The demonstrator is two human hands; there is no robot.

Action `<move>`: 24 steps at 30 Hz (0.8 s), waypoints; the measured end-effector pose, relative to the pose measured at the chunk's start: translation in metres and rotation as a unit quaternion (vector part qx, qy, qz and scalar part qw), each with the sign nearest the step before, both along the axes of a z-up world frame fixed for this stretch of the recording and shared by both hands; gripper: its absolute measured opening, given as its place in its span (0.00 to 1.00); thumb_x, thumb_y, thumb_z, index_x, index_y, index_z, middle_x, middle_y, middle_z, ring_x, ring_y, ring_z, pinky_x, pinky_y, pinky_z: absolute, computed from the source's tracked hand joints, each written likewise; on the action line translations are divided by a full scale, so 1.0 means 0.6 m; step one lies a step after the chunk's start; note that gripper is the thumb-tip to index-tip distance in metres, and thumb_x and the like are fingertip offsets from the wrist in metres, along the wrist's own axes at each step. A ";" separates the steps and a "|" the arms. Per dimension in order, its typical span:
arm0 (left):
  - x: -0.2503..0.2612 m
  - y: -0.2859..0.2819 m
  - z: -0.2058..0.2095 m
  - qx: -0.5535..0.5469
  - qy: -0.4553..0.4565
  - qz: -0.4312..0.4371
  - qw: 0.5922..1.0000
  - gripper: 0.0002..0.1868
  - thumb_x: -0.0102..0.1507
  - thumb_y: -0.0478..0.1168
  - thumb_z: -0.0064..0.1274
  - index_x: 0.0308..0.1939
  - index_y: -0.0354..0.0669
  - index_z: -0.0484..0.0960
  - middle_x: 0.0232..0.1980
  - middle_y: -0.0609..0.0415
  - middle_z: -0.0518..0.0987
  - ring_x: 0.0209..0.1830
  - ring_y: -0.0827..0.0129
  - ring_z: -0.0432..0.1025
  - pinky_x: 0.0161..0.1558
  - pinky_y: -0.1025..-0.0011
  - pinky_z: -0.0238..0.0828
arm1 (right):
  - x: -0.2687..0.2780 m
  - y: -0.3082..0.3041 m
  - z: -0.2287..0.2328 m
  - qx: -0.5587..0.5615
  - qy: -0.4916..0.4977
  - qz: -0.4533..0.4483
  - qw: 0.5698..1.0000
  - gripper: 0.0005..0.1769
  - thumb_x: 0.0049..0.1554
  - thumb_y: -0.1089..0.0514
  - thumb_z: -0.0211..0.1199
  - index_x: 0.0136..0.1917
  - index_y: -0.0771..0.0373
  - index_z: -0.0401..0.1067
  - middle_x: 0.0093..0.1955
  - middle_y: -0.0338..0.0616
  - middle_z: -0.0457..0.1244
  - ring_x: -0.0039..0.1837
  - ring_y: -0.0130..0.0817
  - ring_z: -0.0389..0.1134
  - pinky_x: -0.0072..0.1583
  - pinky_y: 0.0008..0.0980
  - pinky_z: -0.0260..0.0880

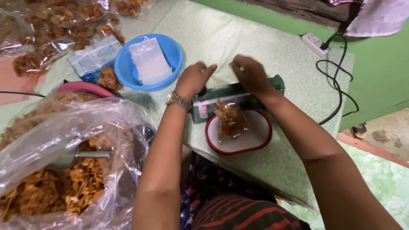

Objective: Scoop snacks from a bulk bag into smaller plastic bags, weigh them, and seal them with a heat sealer

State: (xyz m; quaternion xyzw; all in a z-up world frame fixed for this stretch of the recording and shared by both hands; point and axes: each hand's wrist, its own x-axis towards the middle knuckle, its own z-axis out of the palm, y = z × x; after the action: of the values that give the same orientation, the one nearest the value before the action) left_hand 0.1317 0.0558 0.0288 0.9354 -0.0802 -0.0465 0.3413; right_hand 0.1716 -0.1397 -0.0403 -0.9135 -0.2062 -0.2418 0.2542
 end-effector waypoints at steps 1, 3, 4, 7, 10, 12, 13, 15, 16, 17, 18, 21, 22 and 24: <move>0.004 -0.003 0.008 0.002 -0.001 0.001 1.000 0.33 0.59 0.64 0.33 0.46 0.38 0.73 0.45 0.38 0.74 0.50 0.47 0.67 0.50 0.55 0.62 | -0.017 -0.004 0.008 0.002 -0.001 0.001 1.000 0.05 0.55 0.56 0.53 0.38 0.55 0.63 0.33 0.42 0.61 0.43 0.43 0.65 0.45 0.40 0.65; 0.012 -0.010 0.024 -0.015 -0.077 -0.016 0.997 0.25 0.59 0.57 0.41 0.43 0.37 0.74 0.41 0.40 0.75 0.47 0.46 0.68 0.47 0.55 0.64 | -0.050 -0.012 0.022 0.122 -0.133 0.053 0.982 0.07 0.58 0.61 0.53 0.38 0.59 0.64 0.32 0.41 0.58 0.39 0.45 0.62 0.41 0.39 0.64; 0.021 -0.010 0.023 -0.013 -0.077 -0.018 0.997 0.25 0.59 0.57 0.41 0.43 0.37 0.74 0.41 0.40 0.75 0.47 0.46 0.68 0.47 0.55 0.64 | -0.081 -0.014 0.024 0.123 -0.133 0.051 0.982 0.07 0.58 0.61 0.53 0.38 0.59 0.64 0.32 0.41 0.58 0.39 0.45 0.62 0.41 0.39 0.64; 0.025 -0.015 0.027 -0.035 -0.136 -0.055 0.989 0.20 0.57 0.54 0.43 0.37 0.42 0.75 0.38 0.52 0.76 0.38 0.61 0.70 0.33 0.66 0.62 | -0.152 -0.029 0.010 0.196 -0.056 0.022 0.979 0.07 0.58 0.62 0.51 0.38 0.64 0.62 0.37 0.44 0.57 0.40 0.34 0.57 0.43 0.32 0.55; -0.030 -0.004 0.012 -0.216 -0.135 0.047 0.966 0.21 0.58 0.50 0.42 0.50 0.42 0.69 0.55 0.49 0.69 0.49 0.59 0.68 0.45 0.68 0.69 | -0.169 -0.050 -0.052 0.152 0.107 -0.071 0.980 0.10 0.56 0.54 0.48 0.41 0.61 0.66 0.41 0.45 0.59 0.45 0.39 0.58 0.48 0.36 0.54; -0.071 0.015 -0.043 -0.379 -0.299 0.199 0.853 0.08 0.60 0.38 0.45 0.37 0.35 0.69 0.33 0.48 0.65 0.37 0.63 0.63 0.41 0.68 0.62 | -0.162 -0.059 -0.095 0.083 0.139 -0.032 0.986 0.17 0.57 0.51 0.49 0.42 0.68 0.67 0.40 0.61 0.59 0.48 0.60 0.59 0.54 0.51 0.58; -0.103 0.004 -0.051 -0.378 -0.302 0.199 0.852 0.08 0.60 0.38 0.45 0.37 0.35 0.69 0.33 0.48 0.65 0.37 0.63 0.63 0.41 0.68 0.62 | -0.165 -0.052 -0.091 0.084 0.137 -0.029 0.987 0.17 0.57 0.51 0.49 0.42 0.68 0.67 0.40 0.61 0.59 0.48 0.60 0.59 0.54 0.51 0.58; -0.170 -0.017 -0.071 -0.361 -0.013 0.219 0.906 0.17 0.62 0.47 0.31 0.35 0.39 0.71 0.31 0.42 0.74 0.33 0.57 0.70 0.37 0.63 0.67 | -0.173 -0.036 -0.085 0.094 0.082 0.099 0.987 0.17 0.55 0.47 0.53 0.38 0.63 0.70 0.38 0.55 0.62 0.44 0.53 0.64 0.47 0.41 0.65; -0.164 -0.019 -0.119 -0.361 -0.014 0.222 0.906 0.17 0.62 0.47 0.31 0.35 0.39 0.71 0.31 0.42 0.74 0.33 0.57 0.70 0.37 0.63 0.67 | -0.177 -0.024 -0.076 0.094 0.082 0.103 0.987 0.17 0.55 0.47 0.53 0.38 0.63 0.70 0.38 0.55 0.62 0.44 0.53 0.64 0.47 0.41 0.65; -0.160 -0.021 -0.167 -0.426 0.011 0.183 0.886 0.13 0.59 0.42 0.42 0.41 0.36 0.67 0.37 0.41 0.73 0.36 0.62 0.70 0.38 0.69 0.69 | -0.183 -0.012 -0.066 0.127 0.106 0.130 0.978 0.12 0.54 0.51 0.54 0.43 0.62 0.69 0.39 0.54 0.62 0.46 0.52 0.64 0.49 0.42 0.64; -0.155 -0.023 -0.216 -0.488 0.036 0.141 0.861 0.20 0.56 0.37 0.52 0.48 0.33 0.63 0.43 0.41 0.73 0.39 0.66 0.69 0.40 0.74 0.71 | -0.189 0.000 -0.057 0.160 0.130 0.157 0.966 0.11 0.52 0.55 0.56 0.47 0.62 0.69 0.41 0.54 0.62 0.48 0.51 0.64 0.51 0.43 0.63; -0.168 -0.019 -0.203 -0.504 -0.013 0.122 0.855 0.28 0.53 0.35 0.56 0.53 0.34 0.59 0.44 0.41 0.73 0.41 0.67 0.69 0.40 0.73 0.71 | -0.219 0.037 -0.039 0.216 0.232 0.132 0.939 0.21 0.49 0.51 0.60 0.55 0.58 0.64 0.45 0.53 0.63 0.49 0.46 0.65 0.52 0.43 0.63; -0.183 -0.017 -0.186 -0.505 -0.013 0.126 0.854 0.28 0.53 0.35 0.56 0.53 0.34 0.59 0.44 0.41 0.73 0.41 0.67 0.69 0.40 0.73 0.71 | -0.222 0.034 -0.042 0.215 0.234 0.135 0.939 0.21 0.49 0.51 0.60 0.55 0.58 0.64 0.45 0.53 0.63 0.49 0.46 0.65 0.52 0.43 0.63; -0.204 -0.010 -0.148 -0.575 -0.052 0.111 0.809 0.33 0.50 0.32 0.58 0.56 0.36 0.58 0.41 0.51 0.71 0.38 0.74 0.69 0.39 0.78 0.72 | -0.220 0.032 -0.044 0.365 0.287 0.266 0.845 0.28 0.46 0.61 0.63 0.59 0.63 0.58 0.49 0.47 0.62 0.48 0.31 0.63 0.51 0.34 0.64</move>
State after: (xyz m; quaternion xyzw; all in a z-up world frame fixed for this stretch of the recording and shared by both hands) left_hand 0.0094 0.0496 -0.0599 0.5714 -0.0058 0.0954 0.8151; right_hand 0.0399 -0.1208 -0.0667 -0.6934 -0.2564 0.0502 0.6715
